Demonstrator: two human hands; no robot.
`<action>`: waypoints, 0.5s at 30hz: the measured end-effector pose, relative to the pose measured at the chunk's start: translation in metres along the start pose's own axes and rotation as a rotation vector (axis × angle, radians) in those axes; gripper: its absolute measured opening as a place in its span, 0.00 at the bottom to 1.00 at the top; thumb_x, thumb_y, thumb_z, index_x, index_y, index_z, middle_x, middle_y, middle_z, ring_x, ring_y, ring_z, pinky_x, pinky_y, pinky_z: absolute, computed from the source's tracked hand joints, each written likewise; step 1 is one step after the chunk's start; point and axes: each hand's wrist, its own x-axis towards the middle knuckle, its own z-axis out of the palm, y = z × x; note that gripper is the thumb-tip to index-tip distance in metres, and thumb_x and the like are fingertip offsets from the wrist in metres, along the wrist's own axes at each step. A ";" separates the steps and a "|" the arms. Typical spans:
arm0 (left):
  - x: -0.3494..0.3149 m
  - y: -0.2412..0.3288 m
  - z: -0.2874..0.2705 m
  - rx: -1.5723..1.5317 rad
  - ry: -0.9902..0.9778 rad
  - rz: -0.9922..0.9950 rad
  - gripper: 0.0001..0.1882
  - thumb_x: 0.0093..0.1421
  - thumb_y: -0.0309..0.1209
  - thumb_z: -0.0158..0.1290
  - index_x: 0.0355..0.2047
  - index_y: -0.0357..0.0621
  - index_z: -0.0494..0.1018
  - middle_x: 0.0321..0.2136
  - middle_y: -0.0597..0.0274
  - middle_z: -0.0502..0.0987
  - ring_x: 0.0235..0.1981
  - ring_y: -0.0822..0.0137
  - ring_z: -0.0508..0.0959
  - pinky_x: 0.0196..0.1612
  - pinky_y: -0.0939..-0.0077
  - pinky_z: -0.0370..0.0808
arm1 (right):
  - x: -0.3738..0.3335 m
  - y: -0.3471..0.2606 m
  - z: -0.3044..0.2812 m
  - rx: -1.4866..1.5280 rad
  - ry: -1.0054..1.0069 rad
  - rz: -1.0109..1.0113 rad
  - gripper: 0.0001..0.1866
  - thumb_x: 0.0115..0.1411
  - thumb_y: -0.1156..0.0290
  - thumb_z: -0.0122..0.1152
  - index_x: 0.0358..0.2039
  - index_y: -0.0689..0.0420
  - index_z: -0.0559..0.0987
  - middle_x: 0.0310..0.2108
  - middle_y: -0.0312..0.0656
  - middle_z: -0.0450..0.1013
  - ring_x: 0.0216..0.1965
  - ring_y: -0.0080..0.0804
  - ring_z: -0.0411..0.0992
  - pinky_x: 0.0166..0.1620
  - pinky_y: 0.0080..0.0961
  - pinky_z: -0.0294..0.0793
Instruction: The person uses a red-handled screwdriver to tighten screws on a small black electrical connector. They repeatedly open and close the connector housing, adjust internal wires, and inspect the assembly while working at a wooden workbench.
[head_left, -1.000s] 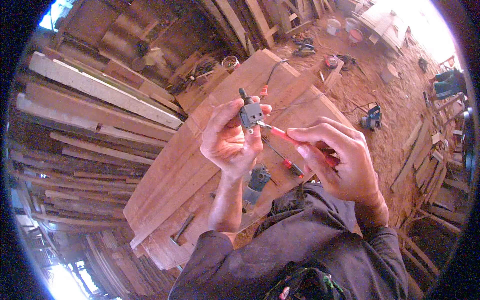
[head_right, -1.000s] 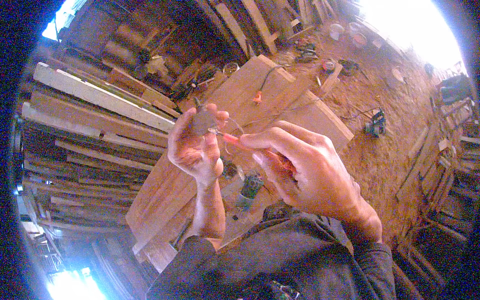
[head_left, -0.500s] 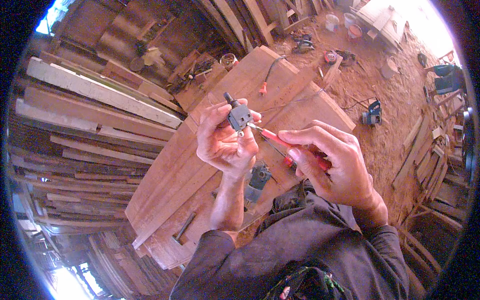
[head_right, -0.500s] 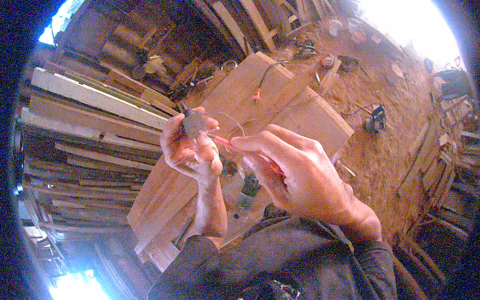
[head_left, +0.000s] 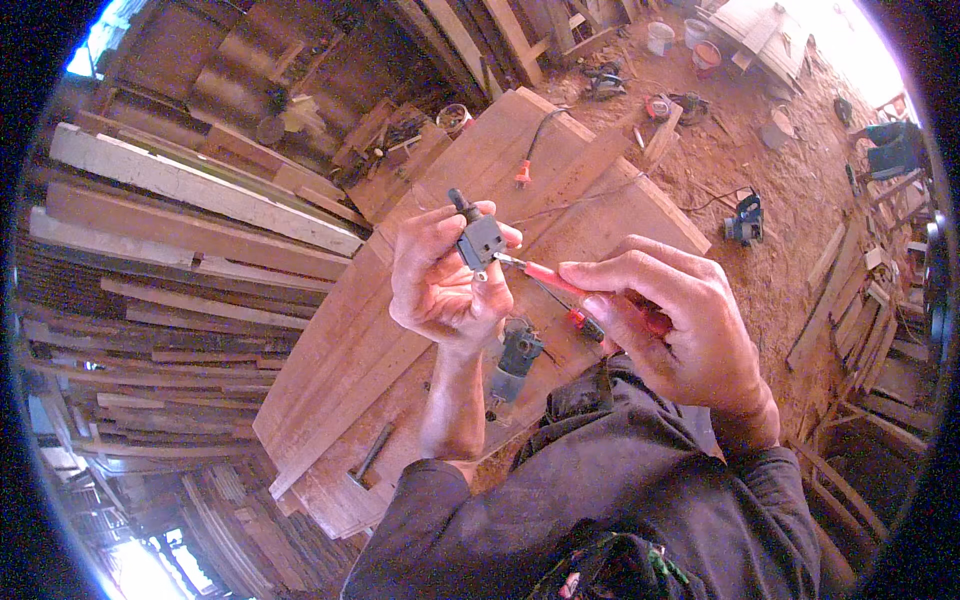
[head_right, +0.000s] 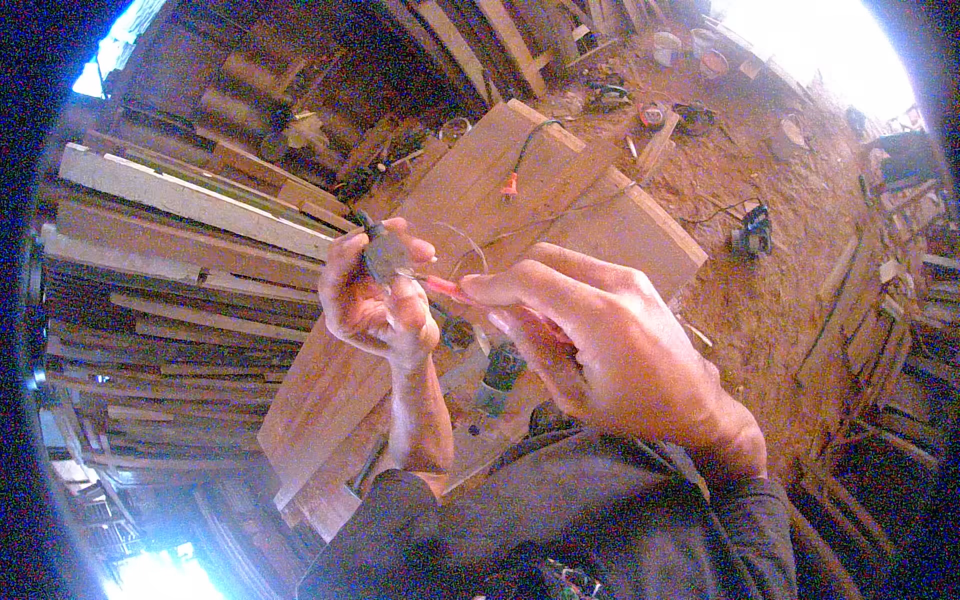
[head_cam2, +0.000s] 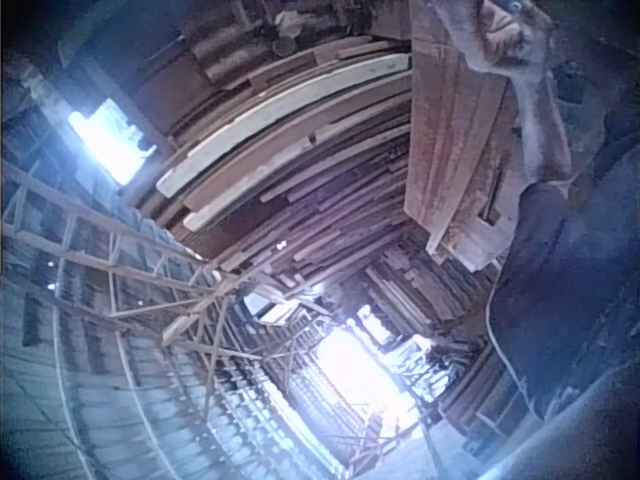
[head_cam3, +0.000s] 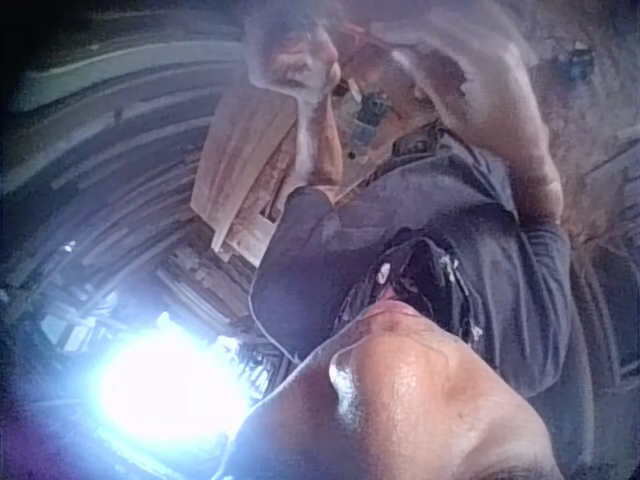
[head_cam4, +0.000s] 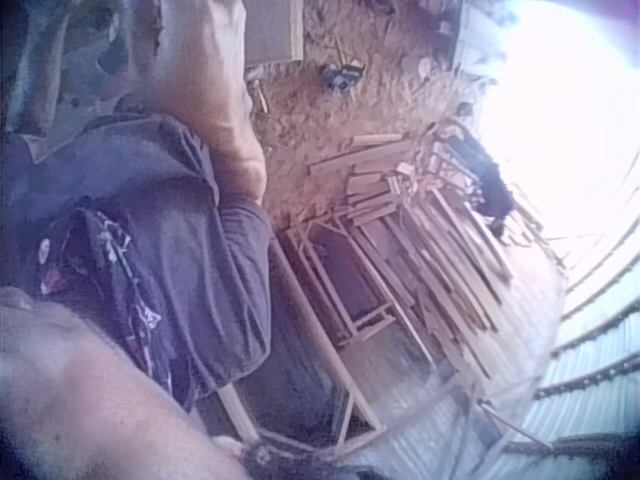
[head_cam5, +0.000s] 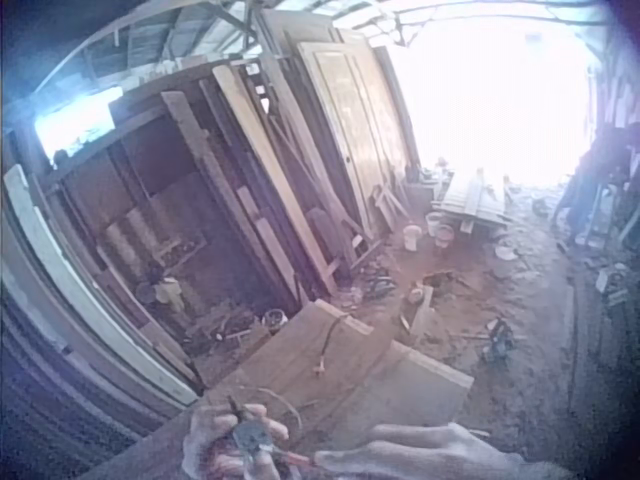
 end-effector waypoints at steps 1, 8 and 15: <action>0.000 0.000 0.000 0.007 -0.011 0.005 0.19 0.60 0.30 0.56 0.49 0.34 0.69 0.40 0.43 0.73 0.32 0.56 0.81 0.28 0.66 0.85 | 0.000 0.001 -0.001 -0.007 -0.002 -0.013 0.10 0.60 0.81 0.58 0.42 0.63 0.79 0.25 0.41 0.72 0.20 0.25 0.72 0.23 0.22 0.70; -0.005 0.005 0.000 -0.012 0.042 -0.068 0.21 0.59 0.30 0.57 0.50 0.34 0.68 0.40 0.43 0.72 0.33 0.54 0.81 0.30 0.65 0.85 | -0.011 0.003 0.020 0.031 0.079 0.019 0.10 0.60 0.81 0.58 0.43 0.63 0.79 0.26 0.41 0.72 0.20 0.24 0.72 0.22 0.21 0.69; -0.001 0.003 -0.001 0.010 0.039 -0.038 0.22 0.58 0.30 0.58 0.50 0.32 0.67 0.41 0.43 0.73 0.35 0.54 0.80 0.30 0.65 0.85 | -0.013 0.004 0.035 0.064 0.172 -0.014 0.10 0.60 0.82 0.58 0.42 0.64 0.78 0.26 0.42 0.72 0.22 0.26 0.71 0.24 0.21 0.68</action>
